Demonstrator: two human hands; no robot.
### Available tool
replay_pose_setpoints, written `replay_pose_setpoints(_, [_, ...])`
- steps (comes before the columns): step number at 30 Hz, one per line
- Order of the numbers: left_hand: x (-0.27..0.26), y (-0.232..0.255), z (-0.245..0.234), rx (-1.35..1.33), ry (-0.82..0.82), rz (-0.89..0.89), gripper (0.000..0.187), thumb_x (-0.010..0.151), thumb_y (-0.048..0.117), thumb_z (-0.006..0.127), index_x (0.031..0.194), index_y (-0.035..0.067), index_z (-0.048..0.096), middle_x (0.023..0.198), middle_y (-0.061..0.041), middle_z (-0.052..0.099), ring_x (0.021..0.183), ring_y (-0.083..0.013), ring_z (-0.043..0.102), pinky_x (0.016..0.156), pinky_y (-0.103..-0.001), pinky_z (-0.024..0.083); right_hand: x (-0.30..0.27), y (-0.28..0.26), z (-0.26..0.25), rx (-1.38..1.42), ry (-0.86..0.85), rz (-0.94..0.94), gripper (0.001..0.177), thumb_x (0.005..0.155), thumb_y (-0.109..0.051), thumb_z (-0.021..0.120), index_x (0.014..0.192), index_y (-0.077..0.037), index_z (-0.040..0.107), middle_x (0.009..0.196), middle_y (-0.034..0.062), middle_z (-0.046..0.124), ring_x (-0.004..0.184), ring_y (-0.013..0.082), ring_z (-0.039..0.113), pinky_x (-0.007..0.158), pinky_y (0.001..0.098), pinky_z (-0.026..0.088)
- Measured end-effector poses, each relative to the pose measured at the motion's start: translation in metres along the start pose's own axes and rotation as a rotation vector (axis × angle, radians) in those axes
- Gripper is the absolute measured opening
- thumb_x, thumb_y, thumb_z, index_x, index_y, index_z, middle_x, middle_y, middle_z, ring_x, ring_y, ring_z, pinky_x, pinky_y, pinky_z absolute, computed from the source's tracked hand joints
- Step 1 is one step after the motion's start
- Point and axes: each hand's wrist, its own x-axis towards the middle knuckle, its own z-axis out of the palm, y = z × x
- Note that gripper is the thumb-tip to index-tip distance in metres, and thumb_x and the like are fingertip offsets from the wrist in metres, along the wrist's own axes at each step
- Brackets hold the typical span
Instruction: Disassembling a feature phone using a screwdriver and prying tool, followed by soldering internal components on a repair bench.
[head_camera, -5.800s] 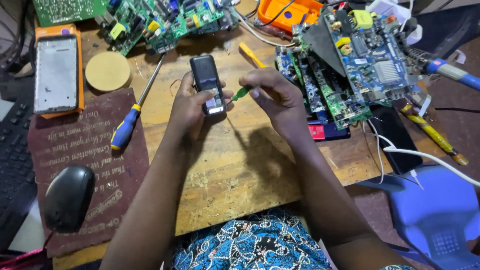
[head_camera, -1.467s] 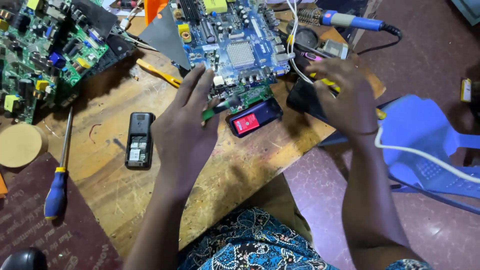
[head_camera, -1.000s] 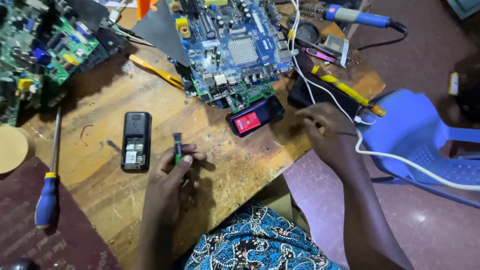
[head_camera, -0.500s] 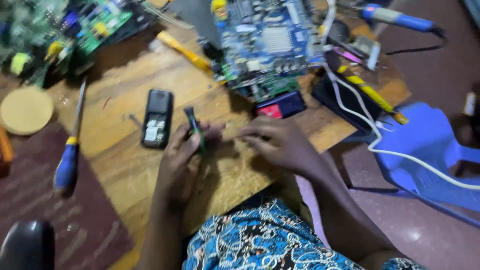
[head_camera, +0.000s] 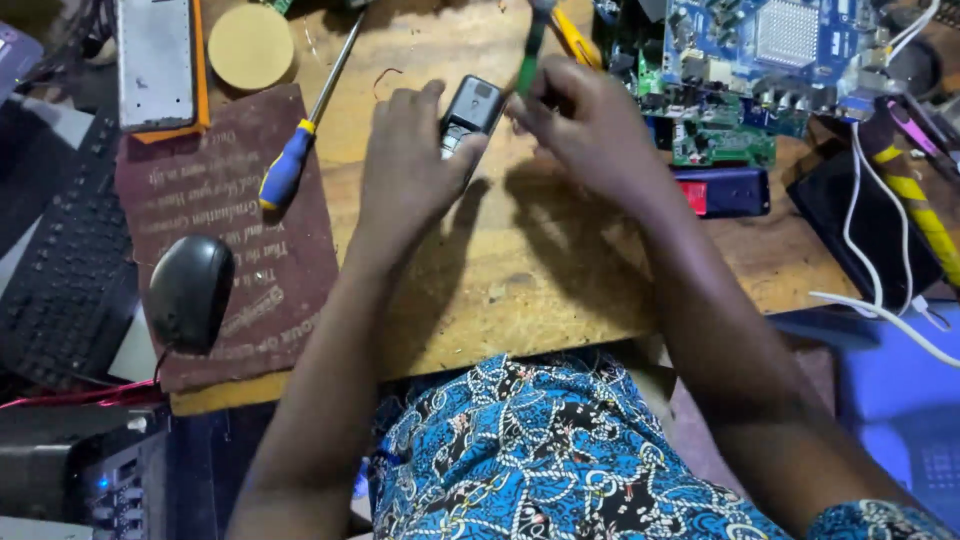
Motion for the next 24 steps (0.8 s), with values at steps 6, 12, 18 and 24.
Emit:
replay_pose_setpoints(6, [0.019, 0.004, 0.036, 0.197, 0.115, 0.098, 0.080, 0.089, 0.038, 0.084, 0.150, -0.005, 0.055, 0.121, -0.025, 0.058, 0.112, -0.0456, 0.056, 0.088, -0.056, 0.053, 0.028, 0.024, 0.019, 0.176, 0.215, -0.240, 0.015, 0.114, -0.011, 0.067, 0.100, -0.005, 0.066, 0.095, 0.0050, 0.061, 0.081, 0.0135, 0.064, 0.066, 0.0251, 0.057])
replay_pose_setpoints(12, [0.020, 0.014, -0.006, -0.299, -0.023, -0.234, 0.025, 0.094, 0.036, 0.072, 0.103, 0.016, 0.062, 0.089, -0.004, 0.071, 0.079, -0.0257, 0.067, 0.065, -0.041, 0.047, 0.012, 0.012, 0.021, 0.265, 0.223, -0.083, 0.009, 0.107, -0.013, 0.063, 0.115, -0.014, 0.063, 0.100, -0.0009, 0.062, 0.088, 0.0123, 0.057, 0.078, 0.0290, 0.047])
replay_pose_setpoints(18, [0.025, -0.003, -0.006, -1.052, 0.038, -0.439, 0.055, 0.084, 0.022, 0.076, 0.136, 0.010, 0.067, 0.115, -0.008, 0.074, 0.099, -0.0202, 0.072, 0.080, -0.031, 0.063, 0.019, 0.014, 0.024, 0.335, 0.130, 0.119, 0.013, 0.105, -0.006, 0.064, 0.108, -0.019, 0.063, 0.105, -0.0018, 0.070, 0.100, 0.0138, 0.071, 0.094, 0.0314, 0.064])
replay_pose_setpoints(24, [0.024, -0.001, -0.014, -1.304, -0.002, -0.460, 0.050, 0.086, 0.013, 0.069, 0.136, 0.009, 0.063, 0.107, -0.011, 0.073, 0.086, -0.0249, 0.074, 0.069, -0.034, 0.058, 0.017, 0.020, 0.018, 0.450, 0.140, -0.179, 0.019, 0.118, -0.019, 0.056, 0.118, -0.003, 0.066, 0.121, 0.0113, 0.064, 0.102, 0.0203, 0.065, 0.078, 0.0274, 0.064])
